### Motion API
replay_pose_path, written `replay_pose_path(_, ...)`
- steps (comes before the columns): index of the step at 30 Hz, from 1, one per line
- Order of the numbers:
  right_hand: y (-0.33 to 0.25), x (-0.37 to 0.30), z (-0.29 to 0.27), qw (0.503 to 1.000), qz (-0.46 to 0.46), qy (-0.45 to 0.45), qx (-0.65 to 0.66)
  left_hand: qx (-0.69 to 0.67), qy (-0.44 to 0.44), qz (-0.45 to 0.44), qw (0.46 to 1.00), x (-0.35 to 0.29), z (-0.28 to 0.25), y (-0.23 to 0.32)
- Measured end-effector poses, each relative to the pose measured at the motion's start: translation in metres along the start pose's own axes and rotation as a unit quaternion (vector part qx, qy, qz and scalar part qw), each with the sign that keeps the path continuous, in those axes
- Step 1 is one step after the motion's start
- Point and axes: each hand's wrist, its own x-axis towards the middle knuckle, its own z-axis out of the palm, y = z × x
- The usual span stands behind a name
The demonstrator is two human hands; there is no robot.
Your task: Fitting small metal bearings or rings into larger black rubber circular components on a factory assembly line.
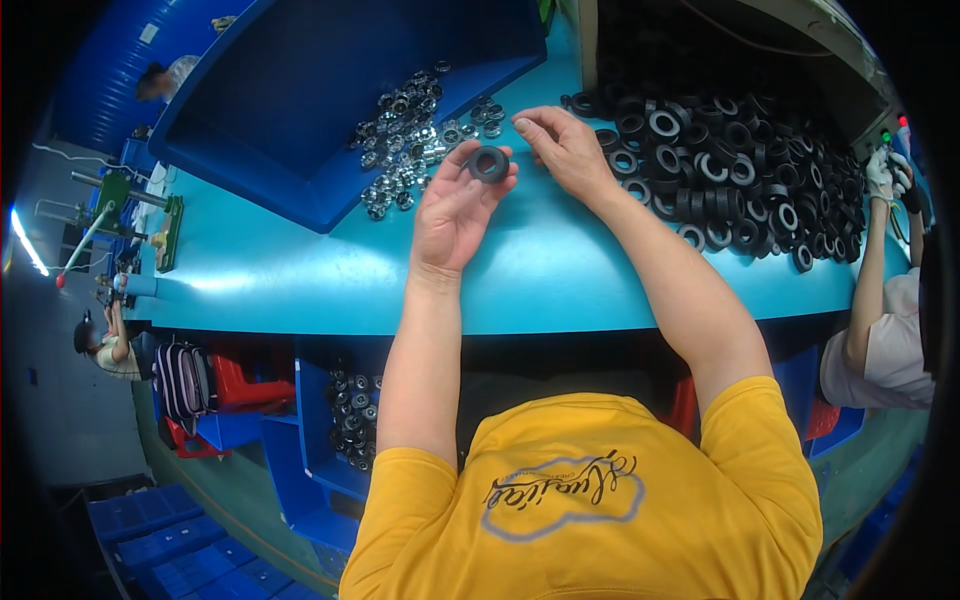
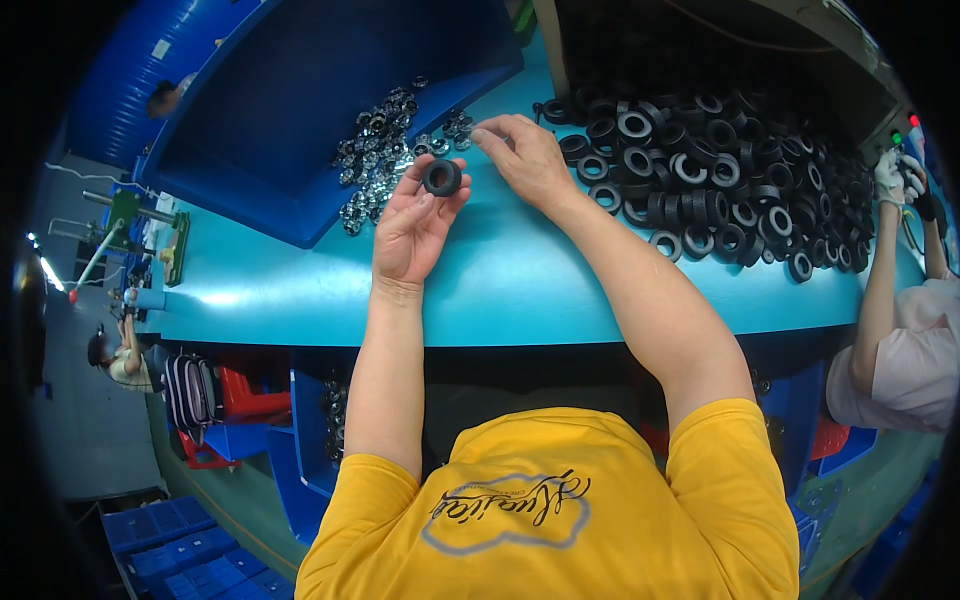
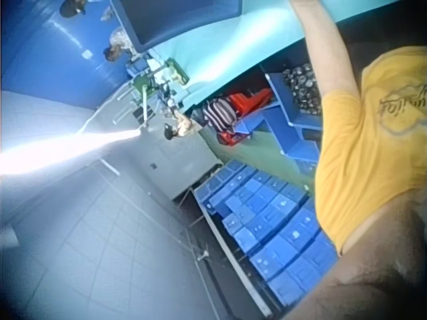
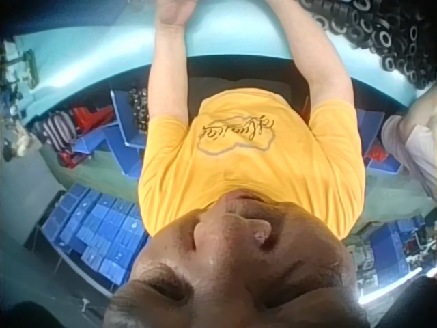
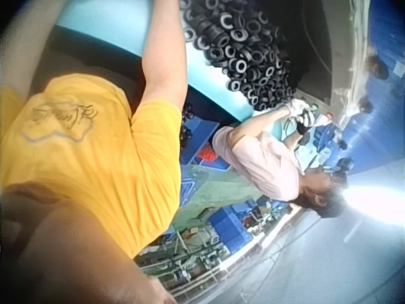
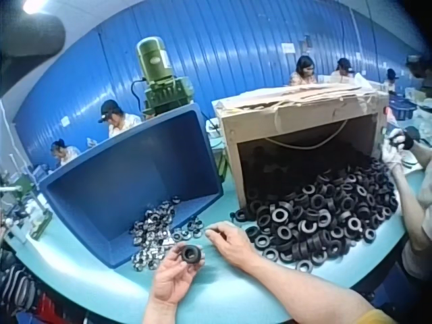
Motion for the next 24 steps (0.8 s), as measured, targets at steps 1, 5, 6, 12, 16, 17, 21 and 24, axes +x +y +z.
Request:
replay_pose_path(1,0.0,0.0,0.0,1.0,-0.002,0.001,0.001,0.006,0.005,0.001,1.0,0.0,0.0,0.0)
replay_pose_path(5,-0.001,0.001,0.0,1.0,0.007,-0.009,-0.004,0.099,0.059,-0.008,0.993,0.003,-0.002,-0.005)
replay_pose_path(6,0.0,0.0,-0.001,1.0,0.009,-0.01,-0.006,0.149,0.092,-0.018,0.984,0.004,-0.002,-0.009)
replay_pose_path(12,0.002,0.002,-0.003,1.0,0.008,-0.012,-0.023,0.475,0.128,0.013,0.87,0.004,0.002,-0.028)
replay_pose_path(16,0.001,0.002,-0.005,0.999,0.013,-0.016,-0.036,0.742,0.09,0.118,0.654,-0.001,0.006,-0.025)
replay_pose_path(17,0.003,0.002,-0.006,0.999,0.011,-0.015,-0.037,0.797,0.082,0.154,0.578,-0.002,0.003,-0.024)
replay_pose_path(21,0.001,0.002,-0.004,1.0,0.01,-0.005,-0.024,0.779,0.154,0.184,0.579,-0.001,-0.004,-0.026)
replay_pose_path(24,-0.001,0.002,-0.004,1.0,0.017,0.003,-0.017,0.683,0.232,0.174,0.671,0.0,-0.007,-0.017)
